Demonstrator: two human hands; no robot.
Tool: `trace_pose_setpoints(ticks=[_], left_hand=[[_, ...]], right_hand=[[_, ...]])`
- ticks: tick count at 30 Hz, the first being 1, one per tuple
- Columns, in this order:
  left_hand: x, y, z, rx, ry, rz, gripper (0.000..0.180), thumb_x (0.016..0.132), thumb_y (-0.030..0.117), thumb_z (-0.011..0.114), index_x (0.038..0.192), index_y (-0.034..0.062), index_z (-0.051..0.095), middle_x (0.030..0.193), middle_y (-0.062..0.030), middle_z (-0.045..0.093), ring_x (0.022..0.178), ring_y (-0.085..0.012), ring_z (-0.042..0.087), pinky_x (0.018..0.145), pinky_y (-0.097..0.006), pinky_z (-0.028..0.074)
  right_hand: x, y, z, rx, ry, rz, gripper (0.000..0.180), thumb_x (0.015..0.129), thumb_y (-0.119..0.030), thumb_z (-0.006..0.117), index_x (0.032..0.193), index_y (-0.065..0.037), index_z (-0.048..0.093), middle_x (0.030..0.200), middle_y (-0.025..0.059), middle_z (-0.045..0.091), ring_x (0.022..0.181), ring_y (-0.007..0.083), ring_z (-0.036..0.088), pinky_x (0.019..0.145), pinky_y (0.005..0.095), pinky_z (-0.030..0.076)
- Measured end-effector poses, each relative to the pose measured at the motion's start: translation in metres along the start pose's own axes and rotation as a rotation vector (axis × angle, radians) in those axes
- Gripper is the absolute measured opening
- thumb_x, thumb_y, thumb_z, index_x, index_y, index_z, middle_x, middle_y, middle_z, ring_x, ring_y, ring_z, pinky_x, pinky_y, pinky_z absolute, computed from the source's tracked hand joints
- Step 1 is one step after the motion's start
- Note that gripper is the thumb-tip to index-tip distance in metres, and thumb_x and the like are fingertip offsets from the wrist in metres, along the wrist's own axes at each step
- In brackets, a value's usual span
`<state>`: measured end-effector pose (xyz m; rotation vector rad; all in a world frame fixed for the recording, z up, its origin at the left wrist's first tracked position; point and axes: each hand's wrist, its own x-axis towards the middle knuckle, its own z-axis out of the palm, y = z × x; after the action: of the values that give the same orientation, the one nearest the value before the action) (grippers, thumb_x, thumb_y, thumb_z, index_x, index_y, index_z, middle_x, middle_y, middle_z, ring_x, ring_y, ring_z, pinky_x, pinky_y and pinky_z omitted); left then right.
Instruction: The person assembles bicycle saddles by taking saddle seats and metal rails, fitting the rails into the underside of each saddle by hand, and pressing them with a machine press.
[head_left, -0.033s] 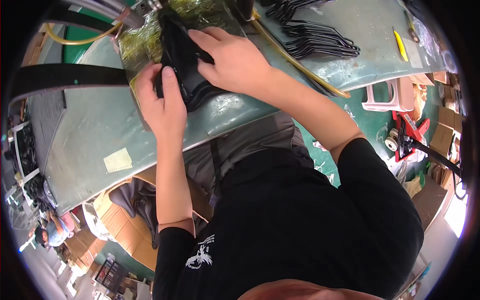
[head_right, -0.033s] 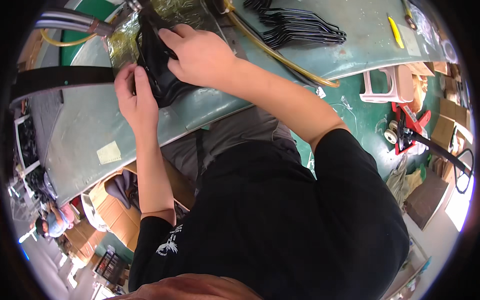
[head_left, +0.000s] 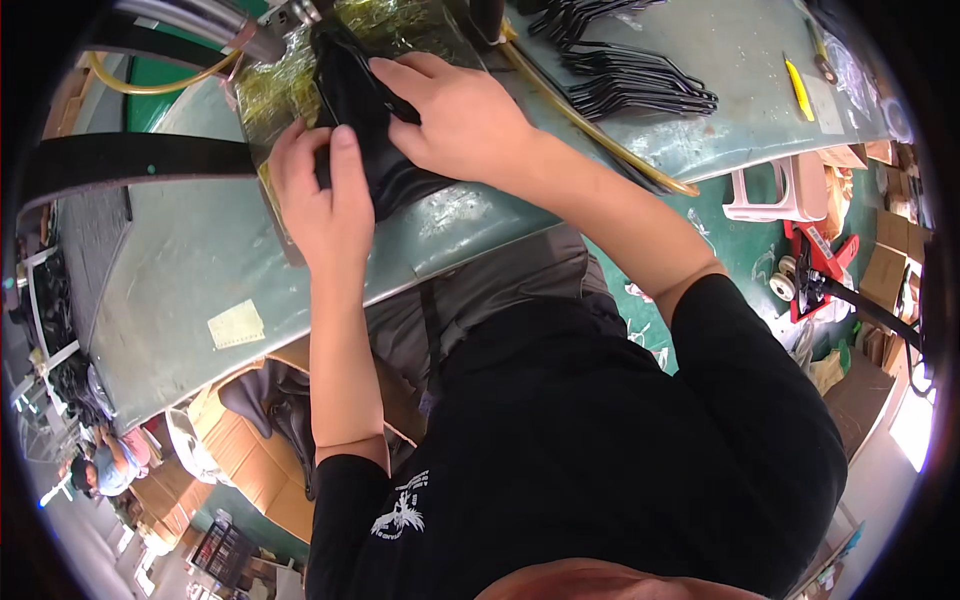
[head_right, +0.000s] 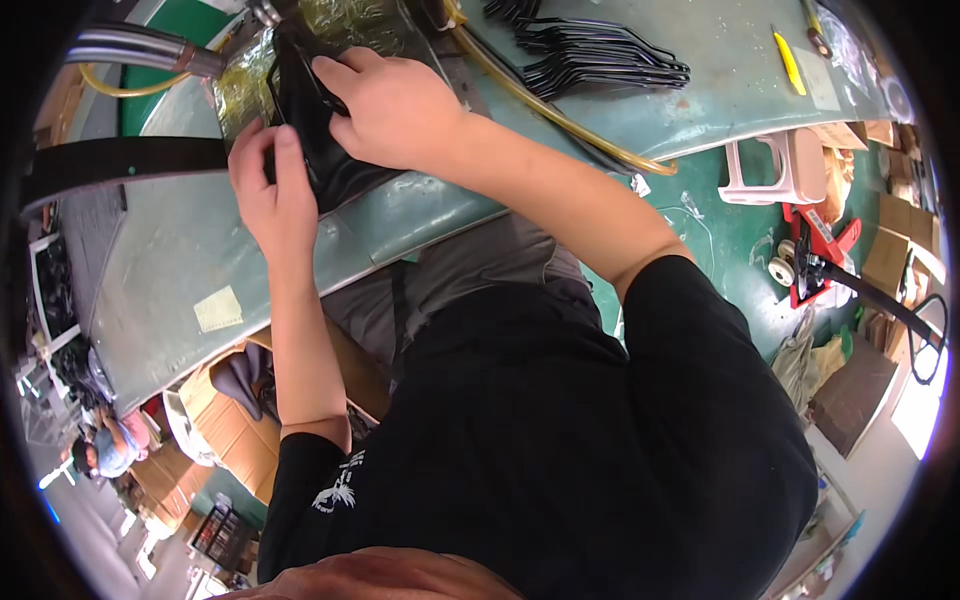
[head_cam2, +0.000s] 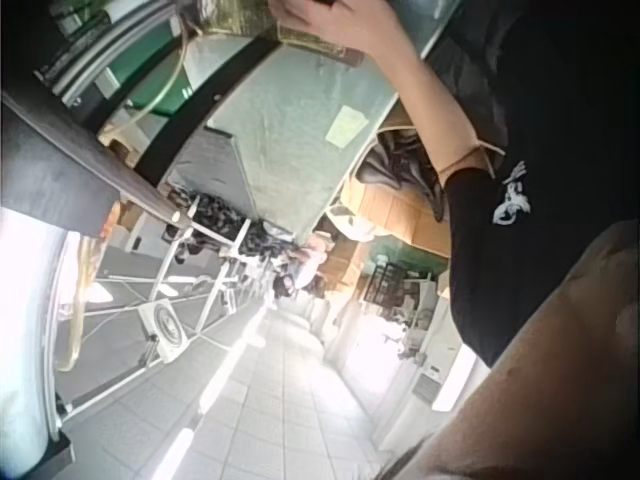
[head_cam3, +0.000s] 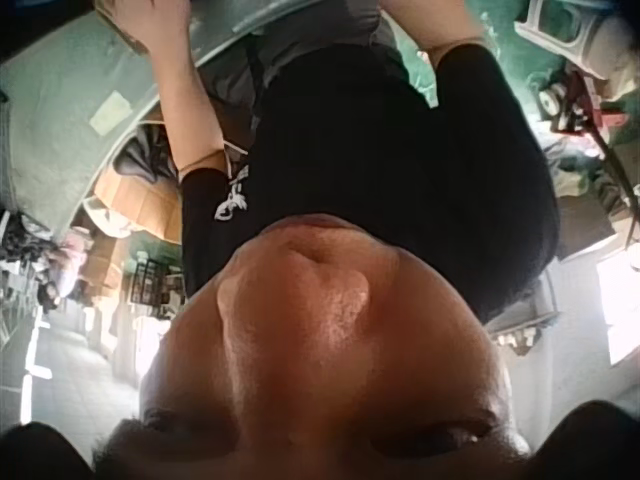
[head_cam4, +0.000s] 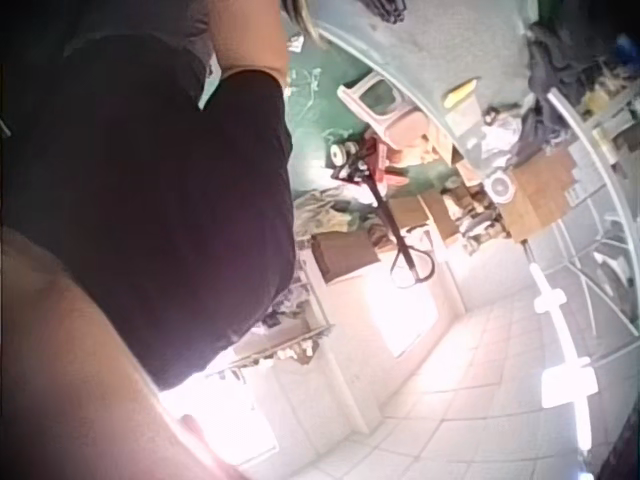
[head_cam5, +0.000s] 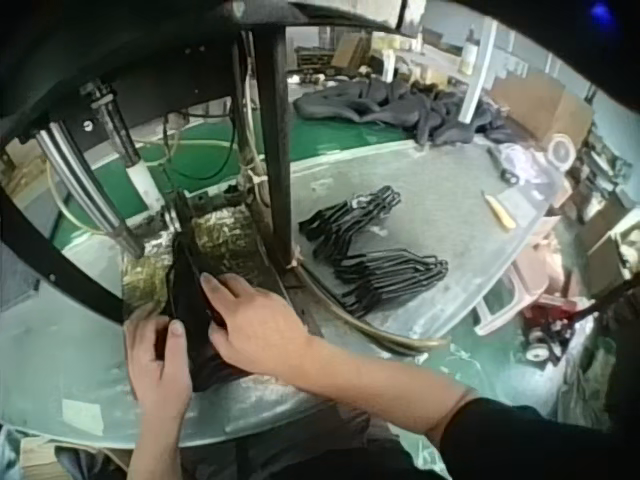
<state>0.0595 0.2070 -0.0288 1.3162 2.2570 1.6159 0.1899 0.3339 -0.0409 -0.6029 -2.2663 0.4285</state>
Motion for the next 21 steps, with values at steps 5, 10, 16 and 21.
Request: trace_pose_setpoints(ticks=[5, 10, 16, 21], left_hand=[[0.028, -0.026, 0.019, 0.285, 0.113, 0.335, 0.030, 0.094, 0.021, 0.077, 0.077, -0.0031, 0.068, 0.122, -0.0179, 0.072, 0.107, -0.0347, 0.067, 0.094, -0.040, 0.053], [0.045, -0.034, 0.024, 0.309, 0.188, 0.488, 0.026, 0.090, 0.017, 0.078, 0.073, 0.0001, 0.068, 0.115, -0.0138, 0.073, 0.087, -0.0317, 0.071, 0.074, -0.039, 0.057], [0.043, -0.037, 0.019, 0.273, 0.175, 0.462, 0.022, 0.091, 0.016, 0.079, 0.078, 0.0005, 0.070, 0.113, -0.0131, 0.074, 0.095, -0.0315, 0.071, 0.083, -0.038, 0.056], [0.043, -0.038, 0.021, 0.267, 0.213, 0.454, 0.026, 0.090, 0.017, 0.081, 0.106, 0.0016, 0.067, 0.122, -0.0181, 0.069, 0.111, -0.0331, 0.067, 0.096, -0.041, 0.054]], right_hand=[[0.021, 0.009, 0.017, -0.011, 0.143, -0.048, 0.053, 0.078, -0.023, 0.073, 0.127, -0.004, 0.066, 0.089, 0.0125, 0.067, 0.071, 0.0335, 0.071, 0.061, 0.0427, 0.059], [0.024, 0.008, 0.020, -0.024, 0.172, -0.029, 0.052, 0.075, -0.018, 0.075, 0.126, -0.006, 0.070, 0.104, 0.0099, 0.074, 0.076, 0.0308, 0.073, 0.064, 0.0401, 0.060], [0.027, 0.009, 0.033, -0.024, 0.262, -0.015, 0.051, 0.083, -0.027, 0.077, 0.127, -0.005, 0.067, 0.106, 0.0122, 0.074, 0.080, 0.0337, 0.073, 0.067, 0.0417, 0.061], [0.024, 0.007, 0.027, 0.046, 0.185, 0.091, 0.074, 0.091, -0.048, 0.074, 0.137, 0.007, 0.055, 0.115, 0.0264, 0.069, 0.098, 0.0441, 0.070, 0.081, 0.0471, 0.060]])
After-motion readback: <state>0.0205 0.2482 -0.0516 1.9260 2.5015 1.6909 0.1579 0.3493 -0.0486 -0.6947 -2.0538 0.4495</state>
